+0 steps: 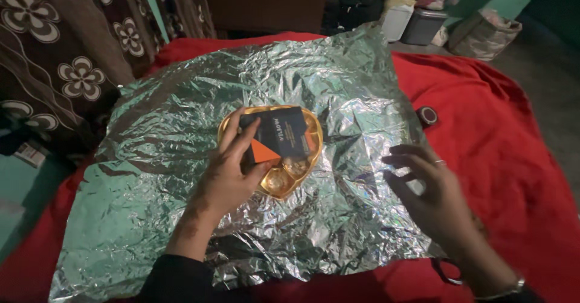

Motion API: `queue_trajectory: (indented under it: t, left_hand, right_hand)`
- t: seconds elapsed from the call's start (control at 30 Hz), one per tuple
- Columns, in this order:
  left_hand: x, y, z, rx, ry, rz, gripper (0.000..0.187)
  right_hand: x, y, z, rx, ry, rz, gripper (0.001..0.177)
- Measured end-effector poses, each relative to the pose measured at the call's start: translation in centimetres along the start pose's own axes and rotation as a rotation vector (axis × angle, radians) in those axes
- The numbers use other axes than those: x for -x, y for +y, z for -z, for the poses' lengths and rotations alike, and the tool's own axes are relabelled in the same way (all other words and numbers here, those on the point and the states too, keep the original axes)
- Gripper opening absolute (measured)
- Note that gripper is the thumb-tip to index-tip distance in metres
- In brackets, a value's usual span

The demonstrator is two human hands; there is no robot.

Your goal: The person wraps a small box as a gift. They handle a roll of tape and scissors, spread a large sheet of silver foil on the bed, place a gold heart-shaped tray and the box on it, then fold gold foil over the items and press and crease the foil to enclose the package.

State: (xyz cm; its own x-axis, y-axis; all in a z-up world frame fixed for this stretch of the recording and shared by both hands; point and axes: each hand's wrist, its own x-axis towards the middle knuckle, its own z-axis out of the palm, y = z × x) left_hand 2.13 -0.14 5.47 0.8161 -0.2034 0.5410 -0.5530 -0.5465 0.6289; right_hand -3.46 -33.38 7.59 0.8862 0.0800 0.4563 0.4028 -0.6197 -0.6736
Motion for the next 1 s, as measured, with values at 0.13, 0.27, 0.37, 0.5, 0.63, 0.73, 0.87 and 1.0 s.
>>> queue_trajectory:
  t: [0.13,0.27,0.37,0.5,0.63,0.73,0.87,1.0]
  left_hand:
    - [0.1,-1.1,-0.3,0.018,0.004,-0.015,0.074]
    - [0.3,-1.7,0.1,0.054,-0.003,0.011,0.071]
    - [0.3,-2.0,0.6,0.092,-0.009,0.071,0.073]
    - [0.8,-2.0,0.7,-0.054,0.014,0.091,0.069]
    - [1.3,-1.8,0.5,-0.159,0.063,0.011,0.063]
    - [1.4,-1.4,0.0,-0.211,0.088,-0.033,0.069]
    - [1.8,-0.9,-1.4,-0.295,0.159,-0.012,0.082]
    - [2.1,-0.8,-2.8,-0.213,0.183,0.073,0.079]
  right_hand:
    - [-1.5,0.1,-4.8,-0.241,-0.153,-0.300,0.038]
    - [-2.7,-0.5,-8.8,-0.413,-0.230,-0.428,0.047]
    - [-2.9,-1.3,-10.0,-0.348,-0.256,-0.642,0.049]
    - [-2.9,-1.1,-8.9,-0.280,-0.249,-0.550,0.048]
    - [-2.5,0.5,-6.1,-0.339,-0.165,-0.495,0.044]
    - [-1.9,1.6,-4.3,-0.395,-0.105,-0.484,0.041]
    - [-1.2,1.9,-3.5,-0.382,-0.075,-0.494,0.044]
    - [-1.7,1.6,-5.5,-0.682,-0.130,-0.594,0.047]
